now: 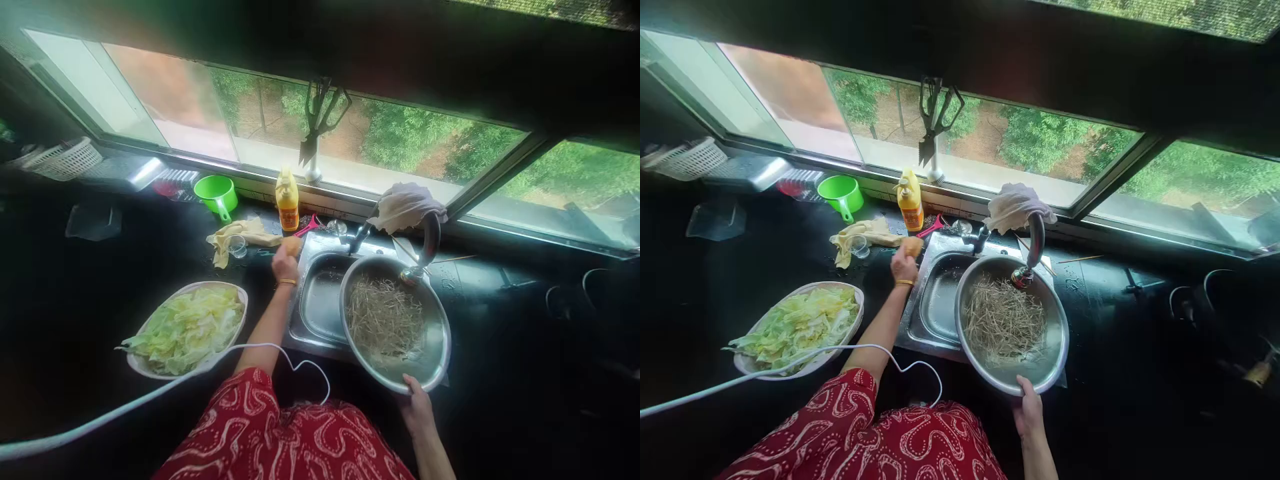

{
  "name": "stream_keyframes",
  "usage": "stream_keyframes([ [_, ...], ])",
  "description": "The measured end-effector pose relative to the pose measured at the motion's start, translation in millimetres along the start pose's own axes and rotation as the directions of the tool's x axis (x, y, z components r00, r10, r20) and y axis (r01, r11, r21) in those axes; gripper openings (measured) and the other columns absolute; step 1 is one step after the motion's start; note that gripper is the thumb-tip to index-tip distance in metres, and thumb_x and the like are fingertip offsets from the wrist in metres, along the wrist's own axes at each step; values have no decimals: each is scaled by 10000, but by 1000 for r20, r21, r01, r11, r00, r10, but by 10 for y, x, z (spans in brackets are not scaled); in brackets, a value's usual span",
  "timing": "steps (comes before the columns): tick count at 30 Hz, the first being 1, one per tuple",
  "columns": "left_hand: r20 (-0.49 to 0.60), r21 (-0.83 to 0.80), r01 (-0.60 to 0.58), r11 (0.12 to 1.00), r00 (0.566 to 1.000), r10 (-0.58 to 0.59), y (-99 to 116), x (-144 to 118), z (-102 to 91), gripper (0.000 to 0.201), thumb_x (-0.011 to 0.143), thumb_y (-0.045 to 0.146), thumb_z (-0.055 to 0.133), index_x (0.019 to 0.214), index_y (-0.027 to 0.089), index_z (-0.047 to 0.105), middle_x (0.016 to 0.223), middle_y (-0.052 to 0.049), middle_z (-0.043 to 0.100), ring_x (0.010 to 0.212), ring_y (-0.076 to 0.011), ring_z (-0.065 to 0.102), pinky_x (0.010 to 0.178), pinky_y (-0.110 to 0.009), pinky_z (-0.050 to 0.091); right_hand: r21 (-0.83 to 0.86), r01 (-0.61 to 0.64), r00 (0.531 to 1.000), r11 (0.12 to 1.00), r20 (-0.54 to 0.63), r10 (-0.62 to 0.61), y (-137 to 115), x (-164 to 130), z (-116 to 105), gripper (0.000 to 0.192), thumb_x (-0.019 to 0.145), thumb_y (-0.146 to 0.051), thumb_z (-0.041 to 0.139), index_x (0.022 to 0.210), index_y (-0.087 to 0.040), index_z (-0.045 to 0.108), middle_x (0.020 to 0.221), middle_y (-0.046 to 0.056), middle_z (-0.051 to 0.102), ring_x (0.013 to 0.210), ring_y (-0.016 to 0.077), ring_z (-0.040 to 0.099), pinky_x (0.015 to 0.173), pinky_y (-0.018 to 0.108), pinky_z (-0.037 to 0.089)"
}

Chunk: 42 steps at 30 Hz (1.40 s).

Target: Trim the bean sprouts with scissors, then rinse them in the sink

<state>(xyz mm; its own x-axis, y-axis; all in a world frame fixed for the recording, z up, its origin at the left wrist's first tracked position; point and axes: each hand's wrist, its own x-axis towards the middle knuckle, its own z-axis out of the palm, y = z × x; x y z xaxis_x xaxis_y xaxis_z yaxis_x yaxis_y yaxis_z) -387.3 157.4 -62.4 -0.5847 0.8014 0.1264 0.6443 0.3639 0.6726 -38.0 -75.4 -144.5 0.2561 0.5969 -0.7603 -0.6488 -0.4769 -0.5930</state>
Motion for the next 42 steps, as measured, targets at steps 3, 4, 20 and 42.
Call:
stream_keyframes([
  [3,-93,217,294,931,955,-281,-186,494,-267,445,874,136,440,1317,103,456,1320,-227,505,1220,-344,484,979,-493,404,0,-4,1000,1000,-4,4,28,20,-29,359,602,-216,743,918,-151,586,748,-17,716,647,194,690,564,311,606],
  [4,-104,239,336,911,942,-320,-203,641,-259,427,867,138,443,1291,90,463,1305,-245,501,1224,-361,473,966,-516,401,5,-1,1000,1000,-18,1,38,25,-38,356,597,-210,749,909,-150,586,736,-20,713,631,186,684,560,304,602],
  [20,381,394,-218,893,923,57,169,298,427,428,912,180,308,1244,180,578,1327,-158,526,1189,-299,507,933,-420,426,15,21,999,1000,-39,-20,38,28,-21,376,579,-195,744,922,-155,595,735,-19,712,616,179,681,561,288,600],
  [42,499,698,-448,559,864,69,-707,1518,-1482,790,749,389,718,1438,187,387,1398,-161,471,1162,-330,510,969,-444,408,6,27,996,1000,-86,-26,81,148,-65,339,572,-159,727,886,-154,601,736,-32,685,605,154,653,521,264,576],
])
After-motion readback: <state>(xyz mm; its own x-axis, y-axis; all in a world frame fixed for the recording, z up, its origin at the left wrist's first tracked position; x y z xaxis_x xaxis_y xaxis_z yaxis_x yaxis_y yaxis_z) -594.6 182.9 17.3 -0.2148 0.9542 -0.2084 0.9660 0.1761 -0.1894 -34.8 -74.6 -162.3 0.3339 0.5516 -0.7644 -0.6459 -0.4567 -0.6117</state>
